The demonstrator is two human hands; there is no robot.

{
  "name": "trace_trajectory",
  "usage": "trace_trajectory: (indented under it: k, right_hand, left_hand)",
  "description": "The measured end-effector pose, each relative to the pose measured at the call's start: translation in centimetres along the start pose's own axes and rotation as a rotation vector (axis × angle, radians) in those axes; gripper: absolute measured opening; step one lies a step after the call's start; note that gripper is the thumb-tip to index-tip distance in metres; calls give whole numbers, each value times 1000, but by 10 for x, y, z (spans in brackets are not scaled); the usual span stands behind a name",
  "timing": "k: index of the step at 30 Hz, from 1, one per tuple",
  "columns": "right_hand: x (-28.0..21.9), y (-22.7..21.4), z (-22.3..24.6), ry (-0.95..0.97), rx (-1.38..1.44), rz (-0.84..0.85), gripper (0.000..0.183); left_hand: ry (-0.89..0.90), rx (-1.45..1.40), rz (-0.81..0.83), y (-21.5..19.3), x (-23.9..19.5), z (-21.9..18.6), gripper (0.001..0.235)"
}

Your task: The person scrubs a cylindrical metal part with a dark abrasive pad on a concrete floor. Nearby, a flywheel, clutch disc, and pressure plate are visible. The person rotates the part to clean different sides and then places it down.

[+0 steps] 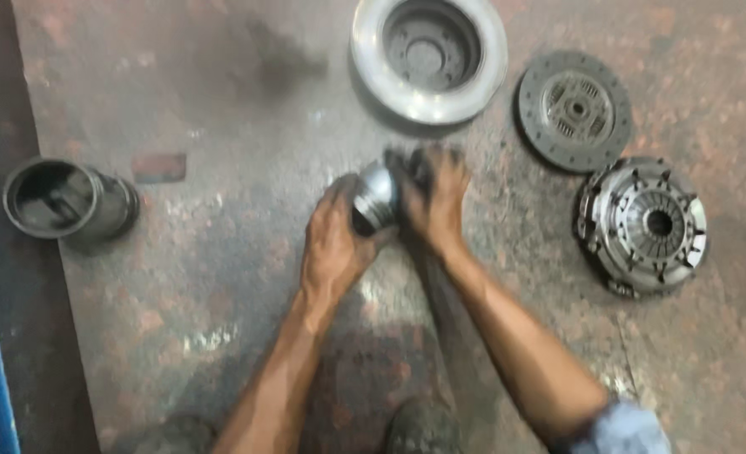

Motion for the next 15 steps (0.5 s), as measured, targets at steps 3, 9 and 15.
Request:
trace_trajectory:
  k: [3, 9, 15]
  right_hand:
    - [-19, -8, 14, -70, -80, 26, 20]
    - [-7, -2, 4, 38, 17, -13, 17]
    - [-17, -5, 23, -77, -58, 18, 17]
  left_hand:
    - [48, 24, -37, -4, 4, -8, 85]
    - [-49, -26, 29, 0, -2, -4, 88]
    - [54, -11, -47, 1, -1, -12, 84]
Point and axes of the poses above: each hand's wrist, its own x-axis towards the middle knuckle, its own y-axis out of the palm, z = x × y, the point moved 7 cm from there along x, towards the middle knuckle, and after that the axes turned 10 degrees about z, right-handed, at the moved point
